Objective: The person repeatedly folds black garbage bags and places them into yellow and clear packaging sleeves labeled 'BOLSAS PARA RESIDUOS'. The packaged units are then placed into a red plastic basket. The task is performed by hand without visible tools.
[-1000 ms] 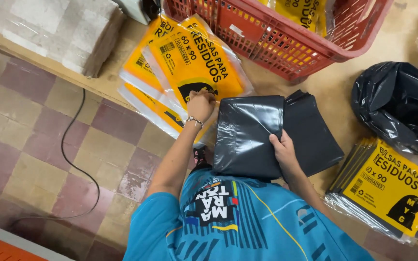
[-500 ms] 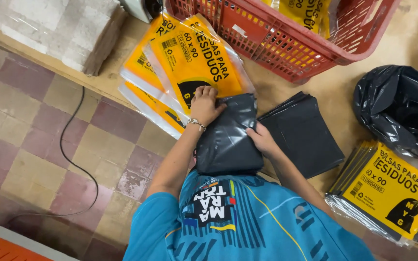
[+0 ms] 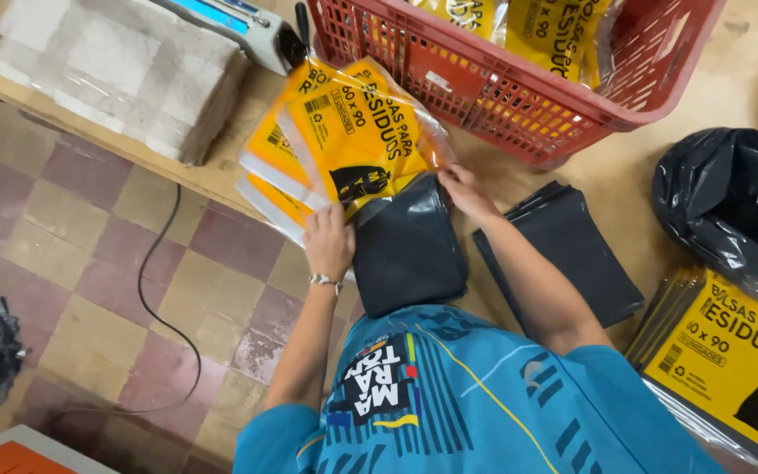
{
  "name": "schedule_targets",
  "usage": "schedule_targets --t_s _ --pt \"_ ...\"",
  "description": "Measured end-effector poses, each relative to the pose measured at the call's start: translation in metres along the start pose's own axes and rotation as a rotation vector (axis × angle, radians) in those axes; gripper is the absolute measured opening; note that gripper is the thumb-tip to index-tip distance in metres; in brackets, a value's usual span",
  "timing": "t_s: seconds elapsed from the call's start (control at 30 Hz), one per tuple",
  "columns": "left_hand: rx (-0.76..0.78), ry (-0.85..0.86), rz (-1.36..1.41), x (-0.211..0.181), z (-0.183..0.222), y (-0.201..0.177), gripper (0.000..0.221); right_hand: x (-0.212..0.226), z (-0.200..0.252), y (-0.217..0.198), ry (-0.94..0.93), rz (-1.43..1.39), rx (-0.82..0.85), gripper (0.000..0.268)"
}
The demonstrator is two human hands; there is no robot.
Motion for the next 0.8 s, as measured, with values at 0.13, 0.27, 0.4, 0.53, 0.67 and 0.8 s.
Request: schedule_targets --t_s 0.13,0.27,0.4,0.53,0.67,0.8 --pt "0.108 0.056 0.026 0.019 0.029 0.036 0.018 0.043 0.043 0.013 -0.017 0.282 0.094 0.026" --pt "0.312 0.129 0.170 -0.003 0.067 0.014 0.019 0.015 0.087 0.022 0.168 0.856 0.202 0.033" --pt "0.618 0.299 0.287 -0.027 0.140 0.059 0.024 -0.038 0.129 0.058 0.270 1.076 0.565 0.025" --pt "0.765 0.217 0.441 -0.015 0.161 0.053 0.021 0.033 0.186 0.090 -0.012 0.529 0.835 0.022" --pt "0.380 0.211 0.383 -0.010 0.088 -0.087 0.031 0.080 0.179 0.102 -0.188 0.015 0.797 0.021" --pt "0.202 0.154 0.321 -0.044 0.059 -0.144 0.101 0.179 0.216 0.121 -0.532 -0.235 0.642 0.020"
Point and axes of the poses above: each hand's wrist, its own z-axis away from the middle knuckle, its own y-axis out of the palm, x = y × z, the point moved 10 cm from there along -z, towards the middle knuckle, and after that the axes turned 15 degrees about x, right-handed, at the moved point
